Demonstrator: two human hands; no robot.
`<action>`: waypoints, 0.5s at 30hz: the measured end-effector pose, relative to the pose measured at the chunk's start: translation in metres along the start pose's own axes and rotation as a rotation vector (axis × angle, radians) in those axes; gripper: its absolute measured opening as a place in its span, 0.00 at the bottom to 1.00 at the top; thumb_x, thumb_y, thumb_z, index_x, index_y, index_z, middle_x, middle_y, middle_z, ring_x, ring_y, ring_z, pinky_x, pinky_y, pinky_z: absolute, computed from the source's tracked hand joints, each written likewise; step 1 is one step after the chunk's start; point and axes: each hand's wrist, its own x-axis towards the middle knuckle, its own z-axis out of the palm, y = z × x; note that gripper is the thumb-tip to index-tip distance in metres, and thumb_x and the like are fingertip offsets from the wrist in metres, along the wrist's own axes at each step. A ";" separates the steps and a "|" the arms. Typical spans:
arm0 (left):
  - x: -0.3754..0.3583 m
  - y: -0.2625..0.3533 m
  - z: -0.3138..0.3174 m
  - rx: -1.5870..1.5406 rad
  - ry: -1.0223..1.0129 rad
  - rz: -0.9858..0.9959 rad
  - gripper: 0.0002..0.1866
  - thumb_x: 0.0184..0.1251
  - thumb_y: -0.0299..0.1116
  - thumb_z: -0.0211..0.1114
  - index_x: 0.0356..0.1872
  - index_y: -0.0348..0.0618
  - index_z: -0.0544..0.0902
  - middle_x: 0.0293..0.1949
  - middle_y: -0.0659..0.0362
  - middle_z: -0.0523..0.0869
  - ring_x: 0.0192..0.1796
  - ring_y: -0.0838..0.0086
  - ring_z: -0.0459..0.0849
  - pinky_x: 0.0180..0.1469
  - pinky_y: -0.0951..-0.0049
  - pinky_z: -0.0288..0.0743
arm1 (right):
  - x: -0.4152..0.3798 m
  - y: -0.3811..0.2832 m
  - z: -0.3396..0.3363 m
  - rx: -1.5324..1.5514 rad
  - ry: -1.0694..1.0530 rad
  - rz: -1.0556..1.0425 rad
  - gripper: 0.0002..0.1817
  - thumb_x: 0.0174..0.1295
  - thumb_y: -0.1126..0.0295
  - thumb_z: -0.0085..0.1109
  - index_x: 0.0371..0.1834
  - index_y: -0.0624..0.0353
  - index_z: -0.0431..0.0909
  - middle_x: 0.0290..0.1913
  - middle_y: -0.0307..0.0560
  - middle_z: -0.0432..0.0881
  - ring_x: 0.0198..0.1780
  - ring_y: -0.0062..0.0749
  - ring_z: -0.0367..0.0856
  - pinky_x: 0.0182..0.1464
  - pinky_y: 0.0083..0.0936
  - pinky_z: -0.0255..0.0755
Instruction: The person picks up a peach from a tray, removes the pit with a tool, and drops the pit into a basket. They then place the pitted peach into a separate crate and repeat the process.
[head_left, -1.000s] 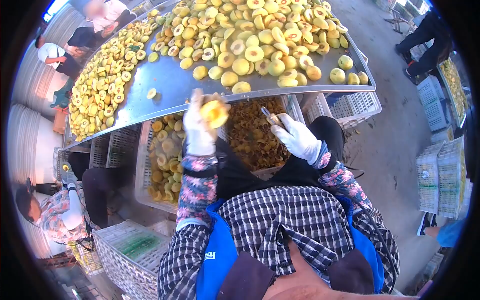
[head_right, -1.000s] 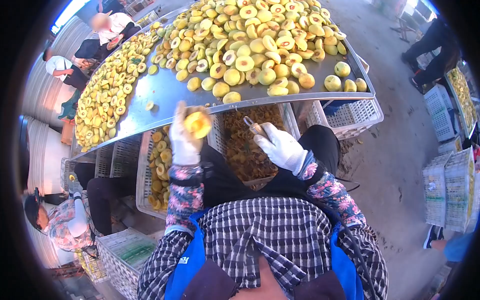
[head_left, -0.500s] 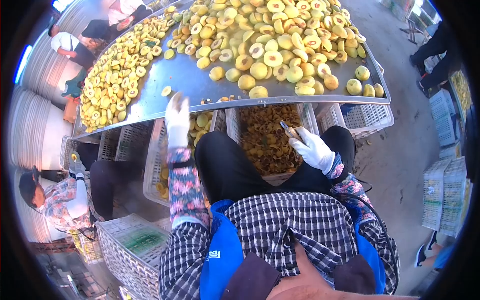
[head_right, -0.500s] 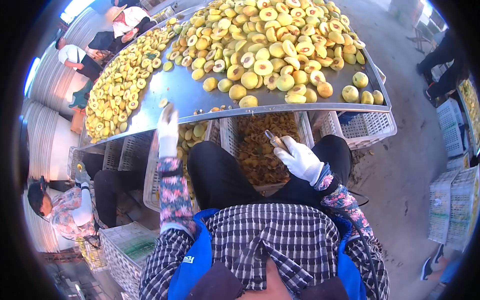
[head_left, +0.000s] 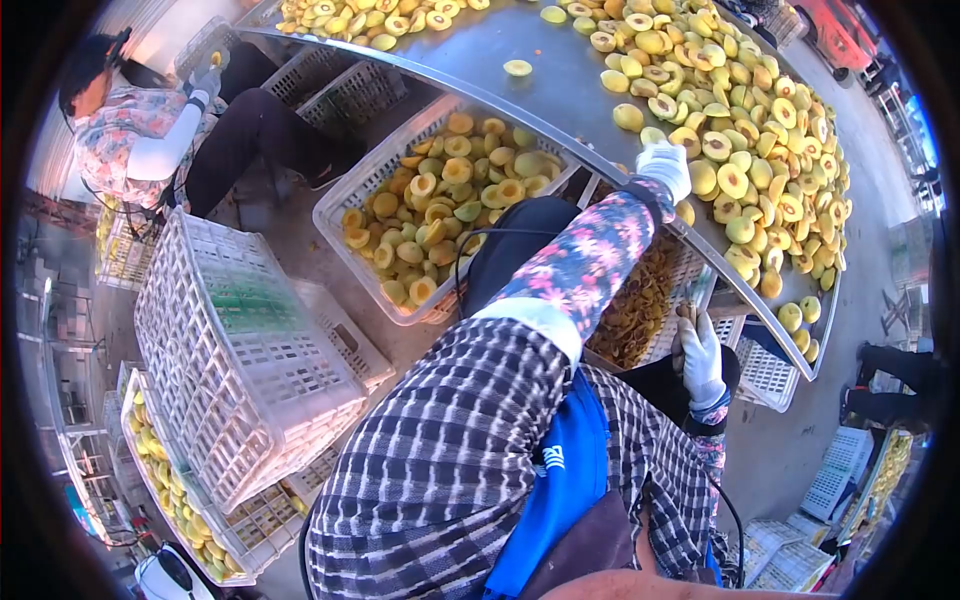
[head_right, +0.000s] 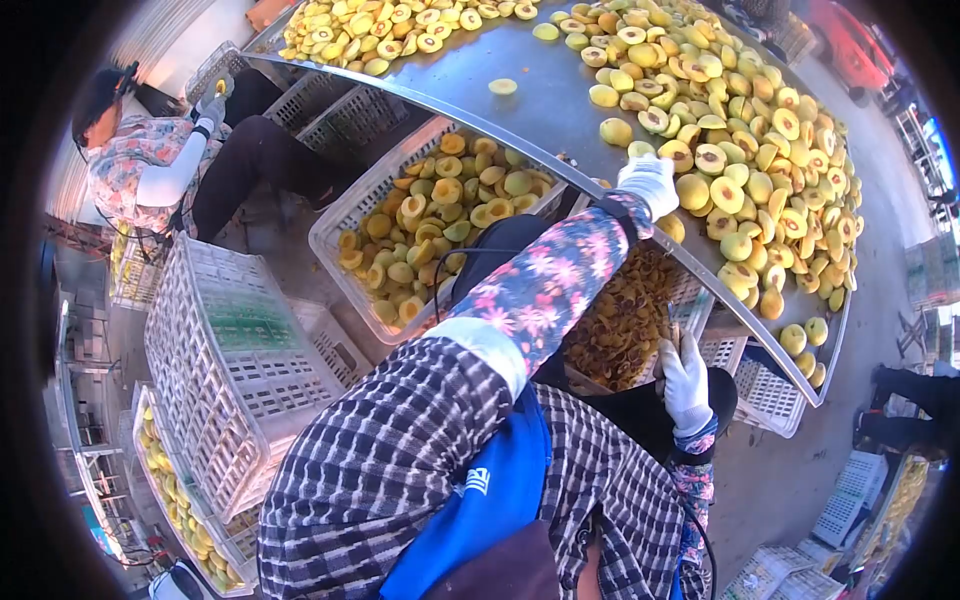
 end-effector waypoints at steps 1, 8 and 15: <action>-0.004 0.000 -0.010 -0.090 0.089 -0.031 0.16 0.57 0.39 0.60 0.45 0.42 0.80 0.47 0.45 0.81 0.53 0.54 0.81 0.55 0.59 0.74 | 0.003 -0.001 0.003 0.000 0.009 -0.005 0.16 0.70 0.63 0.50 0.56 0.58 0.70 0.23 0.29 0.69 0.19 0.10 0.63 0.19 0.11 0.58; -0.060 0.000 -0.073 -1.824 -0.307 -0.418 0.23 0.74 0.53 0.45 0.51 0.47 0.79 0.46 0.57 0.84 0.42 0.69 0.84 0.39 0.69 0.80 | -0.001 -0.036 0.015 0.044 0.053 -0.216 0.12 0.69 0.69 0.51 0.53 0.58 0.71 0.28 0.36 0.73 0.25 0.20 0.71 0.27 0.21 0.67; -0.112 0.018 -0.082 -1.611 -0.396 -0.393 0.31 0.73 0.61 0.41 0.53 0.43 0.78 0.40 0.58 0.85 0.36 0.75 0.83 0.27 0.75 0.75 | 0.016 -0.066 0.030 -0.520 0.405 -0.783 0.16 0.64 0.66 0.57 0.50 0.61 0.68 0.32 0.60 0.81 0.34 0.57 0.82 0.33 0.42 0.75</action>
